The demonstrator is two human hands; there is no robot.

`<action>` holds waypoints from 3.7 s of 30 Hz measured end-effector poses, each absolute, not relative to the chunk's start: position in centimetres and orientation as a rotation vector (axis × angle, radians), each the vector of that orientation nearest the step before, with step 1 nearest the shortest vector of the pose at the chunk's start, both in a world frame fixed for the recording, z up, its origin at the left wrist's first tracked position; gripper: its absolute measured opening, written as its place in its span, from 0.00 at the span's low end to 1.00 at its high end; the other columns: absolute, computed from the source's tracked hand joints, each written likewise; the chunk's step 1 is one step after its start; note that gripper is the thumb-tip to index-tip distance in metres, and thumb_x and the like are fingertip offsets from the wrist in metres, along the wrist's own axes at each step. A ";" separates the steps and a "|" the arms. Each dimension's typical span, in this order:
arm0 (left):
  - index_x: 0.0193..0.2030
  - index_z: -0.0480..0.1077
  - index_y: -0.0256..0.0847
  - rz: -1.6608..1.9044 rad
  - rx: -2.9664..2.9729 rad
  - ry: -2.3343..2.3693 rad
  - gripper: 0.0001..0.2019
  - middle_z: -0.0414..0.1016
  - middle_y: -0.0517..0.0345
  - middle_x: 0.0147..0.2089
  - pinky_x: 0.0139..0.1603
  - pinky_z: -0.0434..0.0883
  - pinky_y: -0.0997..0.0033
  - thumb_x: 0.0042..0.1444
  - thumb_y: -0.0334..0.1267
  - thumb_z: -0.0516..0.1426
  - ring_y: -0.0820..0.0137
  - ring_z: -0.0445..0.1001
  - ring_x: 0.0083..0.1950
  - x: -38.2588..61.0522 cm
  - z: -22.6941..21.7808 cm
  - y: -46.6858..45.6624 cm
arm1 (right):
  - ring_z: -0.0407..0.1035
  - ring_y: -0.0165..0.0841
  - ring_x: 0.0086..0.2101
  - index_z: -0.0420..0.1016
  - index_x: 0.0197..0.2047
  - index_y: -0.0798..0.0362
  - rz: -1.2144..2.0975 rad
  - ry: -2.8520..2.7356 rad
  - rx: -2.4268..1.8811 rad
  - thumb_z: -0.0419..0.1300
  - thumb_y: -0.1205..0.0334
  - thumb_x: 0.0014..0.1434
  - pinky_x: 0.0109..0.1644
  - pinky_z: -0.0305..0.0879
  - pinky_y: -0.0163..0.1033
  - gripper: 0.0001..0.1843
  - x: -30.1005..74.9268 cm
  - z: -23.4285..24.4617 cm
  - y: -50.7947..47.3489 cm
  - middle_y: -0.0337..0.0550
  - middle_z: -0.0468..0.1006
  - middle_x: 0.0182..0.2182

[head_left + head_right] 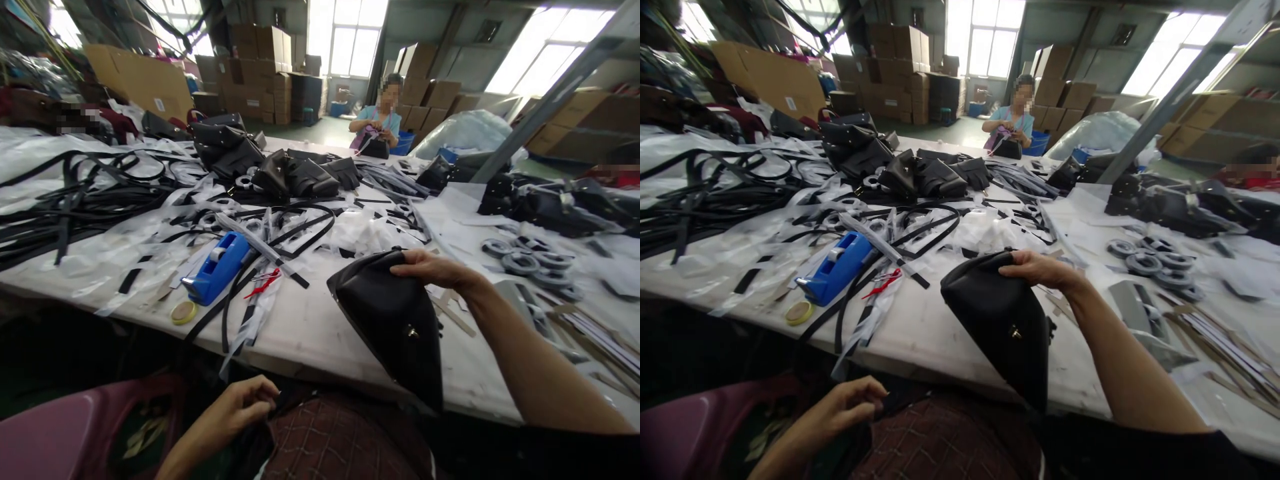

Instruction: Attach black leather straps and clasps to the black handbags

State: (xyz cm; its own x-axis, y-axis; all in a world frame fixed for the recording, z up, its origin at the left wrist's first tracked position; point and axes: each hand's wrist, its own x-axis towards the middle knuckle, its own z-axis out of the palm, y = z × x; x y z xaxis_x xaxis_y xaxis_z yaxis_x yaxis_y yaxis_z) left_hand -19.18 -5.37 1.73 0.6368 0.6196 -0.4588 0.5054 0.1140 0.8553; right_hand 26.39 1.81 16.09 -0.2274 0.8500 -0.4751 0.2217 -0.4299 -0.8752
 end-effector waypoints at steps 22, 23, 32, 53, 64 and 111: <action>0.45 0.75 0.36 0.205 2.954 1.384 0.11 0.76 0.42 0.51 0.60 0.62 0.53 0.60 0.26 0.53 0.57 0.71 0.58 -10.0 0.9 18.2 | 0.67 0.33 0.22 0.69 0.27 0.53 1.372 -1.352 -1.931 0.55 0.31 0.54 0.24 0.58 0.35 0.30 20.2 5.0 -2.2 0.39 0.74 0.21; 0.43 0.75 0.36 0.193 2.970 1.373 0.10 0.77 0.42 0.49 0.59 0.63 0.53 0.61 0.26 0.53 0.57 0.72 0.56 -9.9 0.6 18.5 | 0.67 0.33 0.22 0.68 0.28 0.53 1.387 -1.319 -1.921 0.55 0.30 0.54 0.24 0.58 0.35 0.30 20.2 4.2 -2.1 0.39 0.74 0.21; 0.45 0.73 0.35 0.357 3.125 1.246 0.12 0.77 0.46 0.40 0.60 0.61 0.53 0.62 0.25 0.50 0.61 0.75 0.46 -10.1 3.0 20.3 | 0.75 0.42 0.33 0.69 0.32 0.50 0.726 -1.784 -2.210 0.40 0.42 0.68 0.36 0.61 0.40 0.28 17.6 2.5 -3.8 0.46 0.79 0.29; 0.42 0.70 0.40 0.260 2.592 0.691 0.08 0.78 0.54 0.34 0.32 0.65 0.72 0.66 0.39 0.51 0.64 0.77 0.35 -0.6 12.9 6.4 | 0.72 0.34 0.30 0.68 0.48 0.52 0.992 -0.896 -1.274 0.65 0.43 0.54 0.34 0.69 0.40 0.26 14.9 8.9 -4.6 0.43 0.77 0.34; 0.43 0.67 0.41 0.390 2.229 0.732 0.06 0.77 0.58 0.36 0.34 0.66 0.72 0.59 0.32 0.55 0.67 0.75 0.35 -1.5 12.1 5.1 | 0.73 0.40 0.42 0.69 0.58 0.50 1.114 -1.306 -1.672 0.69 0.51 0.50 0.45 0.70 0.42 0.33 16.2 9.6 -6.1 0.43 0.79 0.43; 0.41 0.66 0.38 0.621 2.879 1.066 0.09 0.72 0.52 0.34 0.38 0.68 0.64 0.66 0.28 0.46 0.62 0.72 0.36 0.4 8.5 0.7 | 0.72 0.37 0.50 0.75 0.41 0.52 1.254 -0.313 -0.928 0.69 0.50 0.54 0.59 0.66 0.43 0.17 11.4 10.6 -5.7 0.46 0.80 0.43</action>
State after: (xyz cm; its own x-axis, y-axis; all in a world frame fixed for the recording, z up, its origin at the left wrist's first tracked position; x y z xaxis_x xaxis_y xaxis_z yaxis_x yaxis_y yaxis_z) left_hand 0.38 0.71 8.49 0.6897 0.6274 0.3614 0.6239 -0.7683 0.1431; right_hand 11.39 -5.65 10.64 0.3271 0.9049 -0.2722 -0.6707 0.0194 -0.7415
